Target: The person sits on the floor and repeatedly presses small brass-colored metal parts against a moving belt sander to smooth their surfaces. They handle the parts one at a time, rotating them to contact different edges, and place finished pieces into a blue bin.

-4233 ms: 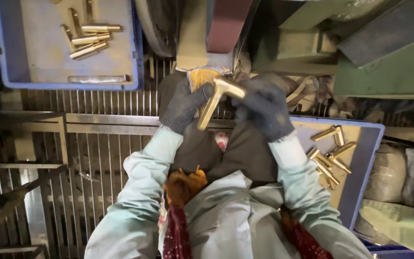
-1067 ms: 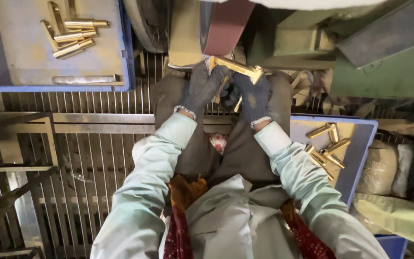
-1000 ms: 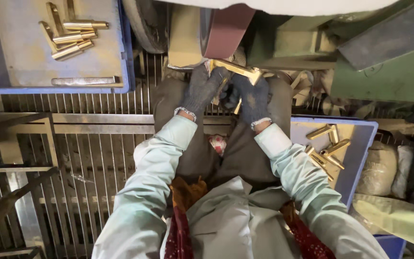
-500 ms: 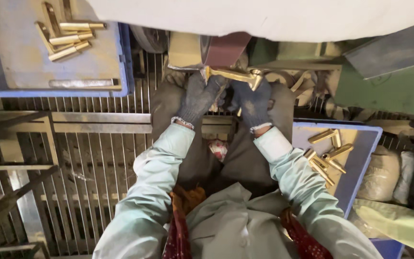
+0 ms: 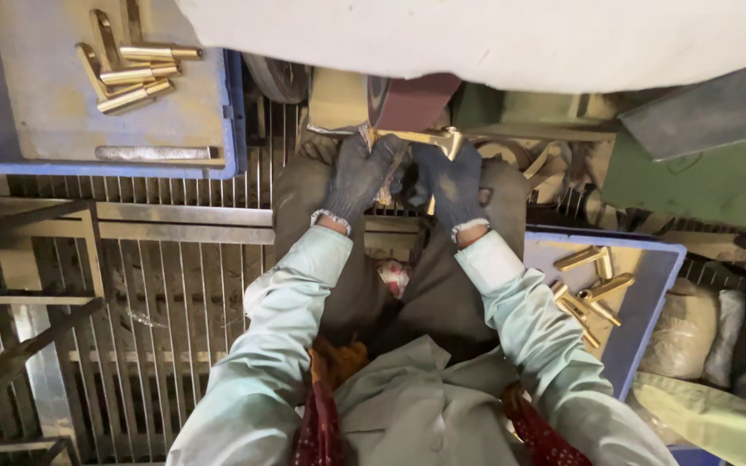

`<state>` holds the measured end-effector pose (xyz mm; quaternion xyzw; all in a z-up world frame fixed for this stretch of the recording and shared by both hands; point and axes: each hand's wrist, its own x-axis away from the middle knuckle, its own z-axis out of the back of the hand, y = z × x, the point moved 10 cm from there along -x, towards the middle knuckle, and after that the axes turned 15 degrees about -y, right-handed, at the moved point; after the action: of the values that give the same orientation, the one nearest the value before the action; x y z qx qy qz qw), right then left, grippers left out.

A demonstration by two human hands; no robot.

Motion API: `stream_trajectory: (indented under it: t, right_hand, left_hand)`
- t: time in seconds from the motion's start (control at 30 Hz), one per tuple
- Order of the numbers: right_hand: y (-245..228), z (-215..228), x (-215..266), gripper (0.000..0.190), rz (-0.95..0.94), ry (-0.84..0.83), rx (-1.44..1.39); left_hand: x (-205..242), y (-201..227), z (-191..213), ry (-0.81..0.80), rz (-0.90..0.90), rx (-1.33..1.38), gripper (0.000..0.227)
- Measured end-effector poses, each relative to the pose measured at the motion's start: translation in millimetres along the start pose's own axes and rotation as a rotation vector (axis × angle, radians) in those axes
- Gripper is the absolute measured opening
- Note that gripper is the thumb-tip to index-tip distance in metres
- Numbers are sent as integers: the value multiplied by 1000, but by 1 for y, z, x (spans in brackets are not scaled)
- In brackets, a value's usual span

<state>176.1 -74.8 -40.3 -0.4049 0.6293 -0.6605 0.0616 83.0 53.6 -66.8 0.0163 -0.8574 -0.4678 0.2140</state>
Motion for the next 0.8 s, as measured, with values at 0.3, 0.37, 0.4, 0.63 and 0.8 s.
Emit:
stream_trajectory:
  t: [0.3,0.37,0.4,0.63,0.8]
  right_hand:
    - [-11,-16,1,7,-124,-21,23]
    - [-7,-23,-3,7,-266,-10,12]
    - [-3,-25,-2,7,-336,-4,5]
    - [-8,-17,8,12,-37,-61,62]
    - [-17,-18,4,16,191,-96,68]
  left_hand:
    - [1,2,12,52,-93,-60,17]
    - [-5,4,23,111,-79,-136,16]
    - [-8,-1,26,119,-16,-129,16]
    - [21,2,9,59,-26,83,12]
    - [23,15,5,6,-112,6,15]
